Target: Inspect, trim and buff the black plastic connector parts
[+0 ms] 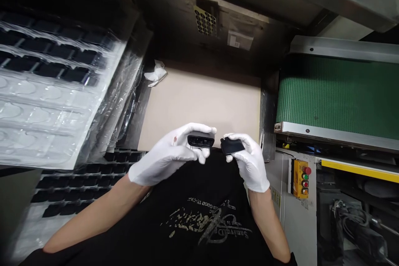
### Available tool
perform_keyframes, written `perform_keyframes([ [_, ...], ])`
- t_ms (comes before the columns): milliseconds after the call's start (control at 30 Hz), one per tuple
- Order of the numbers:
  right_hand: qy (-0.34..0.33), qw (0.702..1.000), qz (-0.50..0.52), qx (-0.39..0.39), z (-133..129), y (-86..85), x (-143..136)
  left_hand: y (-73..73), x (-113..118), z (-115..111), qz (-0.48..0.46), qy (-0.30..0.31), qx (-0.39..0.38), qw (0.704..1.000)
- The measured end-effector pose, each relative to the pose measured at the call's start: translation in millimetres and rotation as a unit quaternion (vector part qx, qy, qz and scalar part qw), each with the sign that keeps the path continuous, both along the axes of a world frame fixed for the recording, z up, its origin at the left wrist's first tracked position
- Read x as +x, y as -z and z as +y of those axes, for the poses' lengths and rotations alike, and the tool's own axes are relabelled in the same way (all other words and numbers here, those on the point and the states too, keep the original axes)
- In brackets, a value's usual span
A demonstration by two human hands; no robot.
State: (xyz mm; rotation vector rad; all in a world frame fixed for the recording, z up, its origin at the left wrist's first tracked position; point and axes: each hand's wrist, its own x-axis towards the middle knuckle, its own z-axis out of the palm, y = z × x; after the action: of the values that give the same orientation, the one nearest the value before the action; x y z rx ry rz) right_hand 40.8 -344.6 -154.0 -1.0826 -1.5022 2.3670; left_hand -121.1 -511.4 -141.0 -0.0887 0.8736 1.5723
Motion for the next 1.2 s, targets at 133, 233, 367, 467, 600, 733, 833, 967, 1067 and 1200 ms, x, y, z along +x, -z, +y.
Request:
perform_keyframes([
  [133, -0.005, 1.0, 0.003, -0.001, -0.4, -9.8, -0.6, 0.7, -1.5, -3.1, 0.019, -0.005, 0.036, 0.999],
  [233, -0.015, 1.0, -0.005, -0.009, -2.7, -16.1, -1.0, 6.6, 1.2, -6.2, 0.001, -0.01, 0.09, 0.996],
  [367, -0.022, 1.0, -0.022, 0.001, -6.1, -20.1, -1.1, 13.5, 7.9, -9.8, -0.026, -0.051, 0.13, 0.99],
  [467, -0.035, 0.999, -0.015, 0.002, -6.6, -20.2, -1.7, 16.6, 10.9, -11.9, -0.024, -0.053, 0.152, 0.987],
  [600, -0.032, 0.999, 0.024, -0.001, -5.7, -18.3, -5.7, 16.6, 10.3, -13.3, 0.006, -0.049, 0.177, 0.983],
  [733, -0.023, 0.996, -0.026, 0.08, -7.4, -13.2, -9.8, 15.3, 10.2, -11.5, 0.071, -0.056, 0.134, 0.987],
  [833, -0.036, 0.995, -0.054, 0.078, -11.2, -7.6, -10.4, 18.3, 11.9, -8.0, 0.19, -0.036, 0.045, 0.98],
  [967, -0.05, 0.993, -0.078, 0.073, -14.4, 0.3, -8.0, 27.8, 16.5, -3.2, 0.316, -0.027, -0.008, 0.948],
  [1067, -0.083, 0.986, -0.088, 0.116, -13.4, 2.1, -4.5, 33.0, 20.7, -1.3, 0.336, -0.023, -0.026, 0.941],
  [1200, -0.114, 0.975, -0.091, 0.166, -9.8, 2.8, 0.1, 30.9, 22.2, 0.3, 0.308, -0.021, -0.051, 0.95],
])
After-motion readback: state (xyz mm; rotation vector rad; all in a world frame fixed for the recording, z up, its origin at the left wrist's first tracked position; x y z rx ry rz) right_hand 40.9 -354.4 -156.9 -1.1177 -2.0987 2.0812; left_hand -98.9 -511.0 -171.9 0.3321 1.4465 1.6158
